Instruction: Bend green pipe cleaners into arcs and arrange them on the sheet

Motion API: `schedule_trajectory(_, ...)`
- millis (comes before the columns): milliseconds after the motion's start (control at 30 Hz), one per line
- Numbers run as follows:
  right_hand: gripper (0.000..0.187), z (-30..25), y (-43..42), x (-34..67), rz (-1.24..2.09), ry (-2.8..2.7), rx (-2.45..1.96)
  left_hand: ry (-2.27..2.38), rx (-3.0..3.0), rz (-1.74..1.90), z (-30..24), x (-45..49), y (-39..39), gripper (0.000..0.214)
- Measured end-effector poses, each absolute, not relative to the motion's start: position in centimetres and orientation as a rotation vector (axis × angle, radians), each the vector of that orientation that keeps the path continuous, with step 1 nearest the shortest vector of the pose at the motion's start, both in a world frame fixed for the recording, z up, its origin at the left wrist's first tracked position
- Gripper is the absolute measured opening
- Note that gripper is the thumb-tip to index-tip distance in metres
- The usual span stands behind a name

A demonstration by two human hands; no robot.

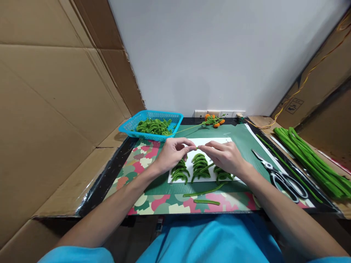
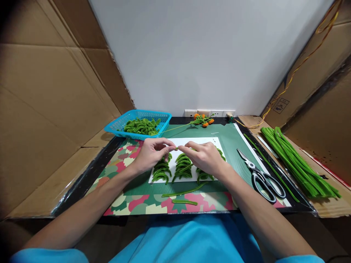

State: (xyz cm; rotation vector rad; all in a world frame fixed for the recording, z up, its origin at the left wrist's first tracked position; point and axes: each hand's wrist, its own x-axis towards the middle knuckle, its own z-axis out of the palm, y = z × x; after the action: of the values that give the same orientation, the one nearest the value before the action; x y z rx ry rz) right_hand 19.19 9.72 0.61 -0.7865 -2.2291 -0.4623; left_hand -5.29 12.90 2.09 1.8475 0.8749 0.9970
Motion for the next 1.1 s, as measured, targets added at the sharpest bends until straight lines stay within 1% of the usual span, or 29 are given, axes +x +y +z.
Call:
schedule_trajectory(200,0.021,0.9,9.9,19.1,-0.543,-2.013,-0.89,0.814,1.747,0.917,2.5,-5.1,12.7,0.043)
schedule_trajectory(467,0.018,1.1,9.8,18.5,-0.562,-1.809,-0.901,0.744,1.846,0.598,3.0,-4.1,11.3,0.039)
schedule_trajectory(567,0.02,0.9,9.8,18.5,-0.505,-1.841,-0.932,0.759,1.848,0.614,2.7,-4.0,11.2,0.028)
schedule_trajectory(733,0.024,0.7,9.7,18.4,-0.44,-1.868,-0.955,0.743,1.804,0.659,2.5,-4.1,11.5,0.028)
schedule_trajectory(867,0.023,0.8,9.8,18.3,-0.445,-1.812,-0.973,0.72,1.777,0.567,2.5,-4.2,11.5,0.035)
schedule_trajectory(967,0.021,0.9,9.9,18.3,-0.453,-1.786,-0.972,0.724,1.719,0.55,2.4,-4.2,11.5,0.031)
schedule_trajectory(1100,0.02,0.8,10.0,18.4,-0.425,-1.848,-0.901,0.789,1.713,0.663,2.4,-4.3,11.9,0.027)
